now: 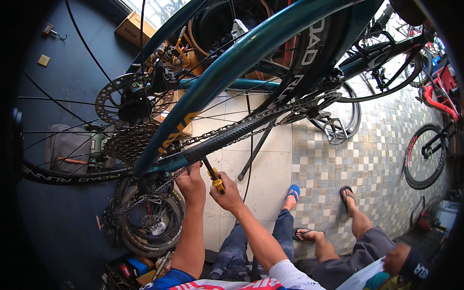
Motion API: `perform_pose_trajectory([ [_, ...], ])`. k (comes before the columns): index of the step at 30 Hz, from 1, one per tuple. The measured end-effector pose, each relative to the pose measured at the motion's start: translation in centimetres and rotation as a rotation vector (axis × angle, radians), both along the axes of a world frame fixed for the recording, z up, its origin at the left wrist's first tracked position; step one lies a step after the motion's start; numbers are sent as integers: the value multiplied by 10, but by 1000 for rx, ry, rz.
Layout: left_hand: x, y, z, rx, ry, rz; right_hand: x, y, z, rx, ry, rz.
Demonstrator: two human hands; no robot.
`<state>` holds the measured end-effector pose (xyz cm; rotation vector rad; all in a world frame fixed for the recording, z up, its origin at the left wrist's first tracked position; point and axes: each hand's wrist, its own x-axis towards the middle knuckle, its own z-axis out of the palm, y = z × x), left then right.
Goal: The person works on a bicycle chain in a workshop, using a chain tool to adjust the chain and pliers to cut a link. The person manipulates the chain and tools with both hands while the bicycle is mounted on a stand.
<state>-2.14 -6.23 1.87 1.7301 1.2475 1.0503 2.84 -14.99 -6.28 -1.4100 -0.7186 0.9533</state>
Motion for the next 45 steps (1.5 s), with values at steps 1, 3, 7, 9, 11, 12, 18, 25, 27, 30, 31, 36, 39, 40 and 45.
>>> perform_pose_trajectory([
  [1, 2, -1, -3, -92, -86, 32, 0, -2, 1, 0, 0, 8],
  [3, 13, -7, -8, -250, -366, -147, 2, -5, 2, -10, 3, 41],
  [7, 25, -18, -3, -342, -9, -167, 4, -5, 4, 85, -35, 61],
  [9, 32, -21, -2, -296, 108, -60, 2, -4, 4, 111, -47, 66],
  [11, 35, -24, -1, -258, 101, -24, -1, -5, 3, 49, -29, 99],
  [12, 36, -25, -1, -238, 102, -11, -3, -6, 3, 55, -36, 91],
  [18, 45, -27, -8, -193, 171, -53, 2, -7, -4, -98, 24, 100],
  [25, 6, -37, -27, -384, 145, -244, 0, -47, -17, -74, 44, 151],
  [27, -3, -47, -37, -491, 126, -235, -3, -68, -22, -207, 94, 198],
  [30, -13, -46, -40, -490, 249, -431, -2, -86, -28, -259, 124, 179],
  [31, -15, -43, -37, -455, 174, -418, 1, -92, -30, -267, 115, 174],
  [36, -33, -3, -9, -378, -310, -249, 22, -121, -36, -378, 13, 177],
  [39, -33, 14, -7, -143, -144, -165, 26, -136, -38, -272, -85, 130],
  [40, -31, 17, -9, -51, -62, -153, 27, -140, -38, -268, -113, 127],
  [45, -33, 21, -18, 29, 143, -79, 31, -145, -27, -269, -86, 212],
])
